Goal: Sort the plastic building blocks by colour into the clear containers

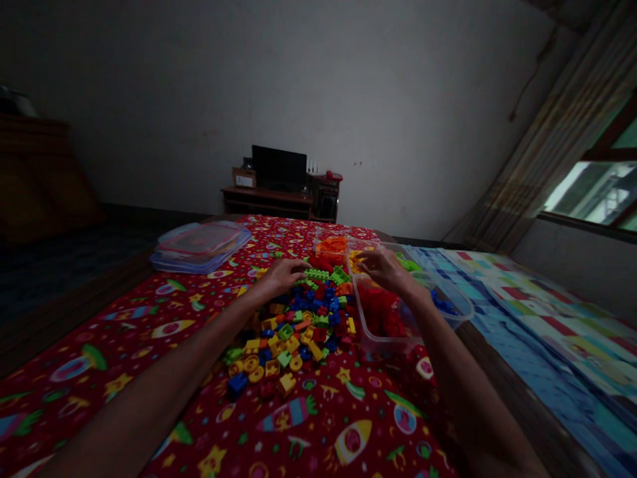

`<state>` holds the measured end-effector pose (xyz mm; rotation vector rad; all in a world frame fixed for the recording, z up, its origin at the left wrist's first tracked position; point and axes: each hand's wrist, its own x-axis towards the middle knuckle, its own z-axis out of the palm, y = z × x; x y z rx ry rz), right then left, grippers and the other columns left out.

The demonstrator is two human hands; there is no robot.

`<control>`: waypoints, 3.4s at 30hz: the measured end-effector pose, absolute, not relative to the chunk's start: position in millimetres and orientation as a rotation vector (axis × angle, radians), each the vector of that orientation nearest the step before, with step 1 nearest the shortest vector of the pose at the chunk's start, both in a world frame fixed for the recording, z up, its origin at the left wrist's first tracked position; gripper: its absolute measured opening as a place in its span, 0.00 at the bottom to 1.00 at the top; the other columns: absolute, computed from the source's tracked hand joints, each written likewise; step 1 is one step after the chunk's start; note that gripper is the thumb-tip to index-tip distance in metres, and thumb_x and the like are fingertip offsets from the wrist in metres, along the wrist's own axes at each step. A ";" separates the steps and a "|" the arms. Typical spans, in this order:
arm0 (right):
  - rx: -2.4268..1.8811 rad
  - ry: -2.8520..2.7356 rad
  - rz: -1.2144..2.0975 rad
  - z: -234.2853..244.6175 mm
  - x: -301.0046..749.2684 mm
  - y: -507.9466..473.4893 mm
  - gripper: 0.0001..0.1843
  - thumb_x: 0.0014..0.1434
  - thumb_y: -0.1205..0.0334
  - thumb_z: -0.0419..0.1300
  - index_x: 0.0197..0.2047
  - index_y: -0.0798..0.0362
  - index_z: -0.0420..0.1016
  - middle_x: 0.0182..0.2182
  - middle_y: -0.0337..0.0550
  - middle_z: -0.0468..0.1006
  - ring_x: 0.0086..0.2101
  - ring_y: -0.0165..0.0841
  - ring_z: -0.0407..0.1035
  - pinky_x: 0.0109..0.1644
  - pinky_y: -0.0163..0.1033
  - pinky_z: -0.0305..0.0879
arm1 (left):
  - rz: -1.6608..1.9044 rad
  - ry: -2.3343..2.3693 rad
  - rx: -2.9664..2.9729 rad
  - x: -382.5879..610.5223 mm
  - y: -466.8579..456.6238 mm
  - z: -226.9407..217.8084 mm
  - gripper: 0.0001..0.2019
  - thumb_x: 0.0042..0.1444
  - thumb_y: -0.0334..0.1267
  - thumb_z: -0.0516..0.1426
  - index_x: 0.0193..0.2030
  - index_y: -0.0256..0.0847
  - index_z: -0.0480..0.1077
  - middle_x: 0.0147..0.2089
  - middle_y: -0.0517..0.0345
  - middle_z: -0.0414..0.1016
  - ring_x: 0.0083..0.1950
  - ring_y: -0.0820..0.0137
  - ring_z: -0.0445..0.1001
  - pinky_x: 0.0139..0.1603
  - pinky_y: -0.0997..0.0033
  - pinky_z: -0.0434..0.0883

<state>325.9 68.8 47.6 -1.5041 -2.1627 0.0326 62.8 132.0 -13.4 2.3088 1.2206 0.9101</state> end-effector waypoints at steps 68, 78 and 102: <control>-1.734 -2.412 -0.109 16.2 272.2 84.2 0.25 0.55 0.70 0.54 0.57 0.55 0.66 0.47 0.52 0.75 0.46 0.38 0.68 0.46 0.36 0.63 | 0.581 1.400 2.502 50.1 126.2 -25.1 0.16 0.51 0.31 0.55 0.47 0.39 0.75 0.49 0.48 0.78 0.51 0.60 0.74 0.54 0.67 0.68; -1.432 -2.362 -0.107 22.8 262.6 51.9 0.14 0.59 0.66 0.56 0.49 0.58 0.72 0.39 0.50 0.75 0.39 0.33 0.66 0.41 0.35 0.58 | 0.525 1.475 2.524 58.3 131.9 -31.5 0.15 0.52 0.32 0.52 0.44 0.44 0.76 0.37 0.53 0.81 0.41 0.62 0.77 0.43 0.70 0.70; -2.032 -2.011 -0.235 73.3 357.3 88.7 0.22 0.62 0.46 0.52 0.40 0.56 0.77 0.26 0.49 0.79 0.33 0.36 0.74 0.35 0.34 0.61 | 0.551 1.536 2.421 57.7 128.4 -30.3 0.09 0.48 0.38 0.53 0.22 0.40 0.72 0.23 0.56 0.74 0.29 0.68 0.72 0.31 0.75 0.66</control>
